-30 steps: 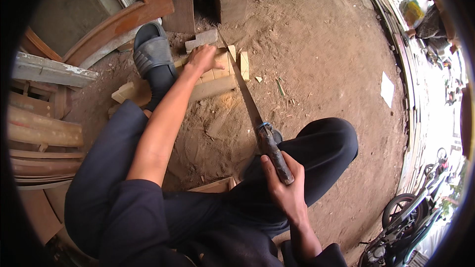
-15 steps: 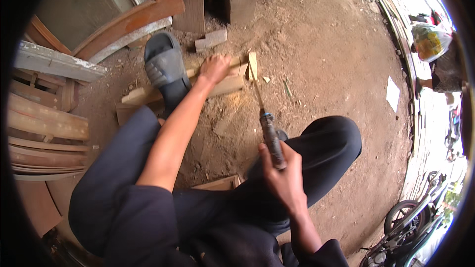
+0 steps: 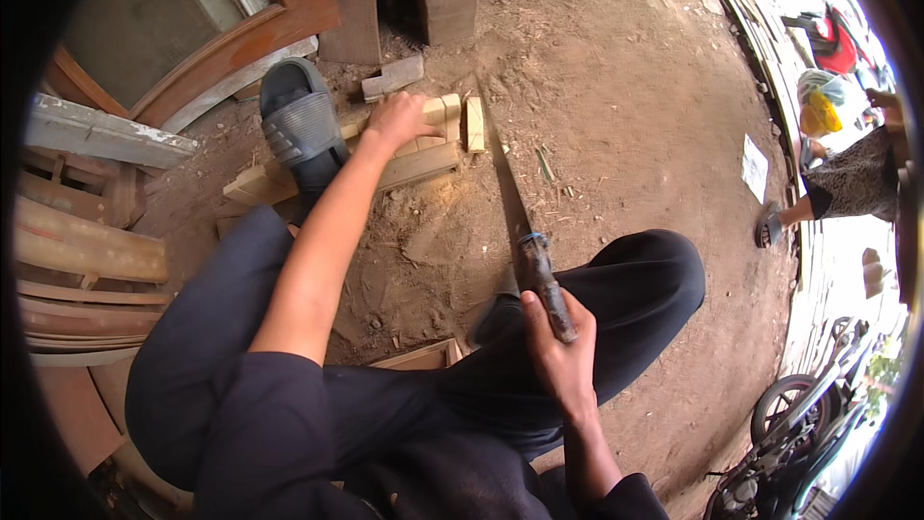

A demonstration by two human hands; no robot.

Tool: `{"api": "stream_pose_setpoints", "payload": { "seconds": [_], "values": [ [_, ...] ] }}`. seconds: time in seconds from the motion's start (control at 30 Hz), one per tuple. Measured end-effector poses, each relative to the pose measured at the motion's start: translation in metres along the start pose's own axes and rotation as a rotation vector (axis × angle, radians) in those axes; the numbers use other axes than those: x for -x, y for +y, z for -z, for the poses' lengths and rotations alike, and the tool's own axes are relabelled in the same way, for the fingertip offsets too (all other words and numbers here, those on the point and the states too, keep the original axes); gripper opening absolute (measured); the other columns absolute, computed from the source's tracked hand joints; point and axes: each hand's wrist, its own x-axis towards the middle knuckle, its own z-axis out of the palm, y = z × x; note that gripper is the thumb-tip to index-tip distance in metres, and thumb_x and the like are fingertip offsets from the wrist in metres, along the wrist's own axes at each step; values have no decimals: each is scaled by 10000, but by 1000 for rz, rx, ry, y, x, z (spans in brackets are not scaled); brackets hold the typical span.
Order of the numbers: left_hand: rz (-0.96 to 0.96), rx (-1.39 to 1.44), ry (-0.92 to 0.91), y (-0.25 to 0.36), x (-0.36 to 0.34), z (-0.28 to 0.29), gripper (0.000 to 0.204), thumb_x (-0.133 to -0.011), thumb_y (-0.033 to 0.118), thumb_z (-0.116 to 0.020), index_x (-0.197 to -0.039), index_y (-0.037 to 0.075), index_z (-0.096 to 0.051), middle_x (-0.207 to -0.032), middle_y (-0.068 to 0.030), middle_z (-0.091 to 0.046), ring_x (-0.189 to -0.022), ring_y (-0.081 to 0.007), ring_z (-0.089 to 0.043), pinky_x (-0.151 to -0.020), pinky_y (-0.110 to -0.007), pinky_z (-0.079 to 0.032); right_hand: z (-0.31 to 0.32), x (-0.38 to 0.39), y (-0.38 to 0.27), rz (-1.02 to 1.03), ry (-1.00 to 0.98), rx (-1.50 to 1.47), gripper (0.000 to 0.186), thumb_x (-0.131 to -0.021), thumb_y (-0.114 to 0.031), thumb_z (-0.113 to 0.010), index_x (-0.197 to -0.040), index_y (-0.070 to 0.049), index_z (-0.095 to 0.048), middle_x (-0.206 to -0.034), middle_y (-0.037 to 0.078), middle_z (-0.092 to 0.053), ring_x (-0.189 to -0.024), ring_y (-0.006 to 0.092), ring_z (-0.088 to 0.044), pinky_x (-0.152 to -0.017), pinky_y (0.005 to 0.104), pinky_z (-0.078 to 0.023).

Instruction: The person sits on the ground and uses a hand saw to cut a small wooden plank into several smaller pieces. They hold the wood steady with their left hand and foot while sawing with their right hand.

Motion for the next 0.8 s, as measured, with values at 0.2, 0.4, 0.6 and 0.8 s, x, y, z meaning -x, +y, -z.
{"api": "stream_pose_setpoints", "payload": {
  "seconds": [0.2, 0.4, 0.6, 0.8],
  "values": [
    [-127, 74, -232, -31, -34, -15, 774, -608, 699, -744, -832, -31, -624, -817, -187, -666, -770, -297, -660, -737, -428, -550, -1, -2, -1, 20, -39, 32, 329, -918, -208, -667, -719, 13, -525, -543, 54, -407, -546, 67, -359, -480, 298, -325],
    [-32, 227, 0, -64, -43, -48, 775, -747, 628, -705, -1202, 12, -583, -1177, -228, -604, -1096, -346, -594, -976, -443, -469, -13, -17, -2, -36, 9, 18, 334, -924, -202, -656, -712, 12, -512, -544, 58, -401, -535, 73, -355, -479, 303, -329],
    [35, 482, 97, -67, -9, -66, 1001, -735, 715, -654, -1461, 99, -344, -1511, -212, -300, -1398, -366, -313, -1140, -490, -304, -38, -50, 4, 15, -2, 22, 347, -932, -219, -641, -710, 10, -506, -554, 70, -403, -536, 88, -355, -484, 312, -334],
    [-8, 33, -62, -76, 18, -76, 1262, -580, 790, -691, -1517, 101, -200, -1556, -212, -182, -1466, -362, -117, -1175, -568, -103, -73, -86, 9, 92, -12, -14, 380, -932, -233, -639, -680, 7, -487, -544, 67, -399, -534, 101, -336, -485, 334, -322]
  ]
}}
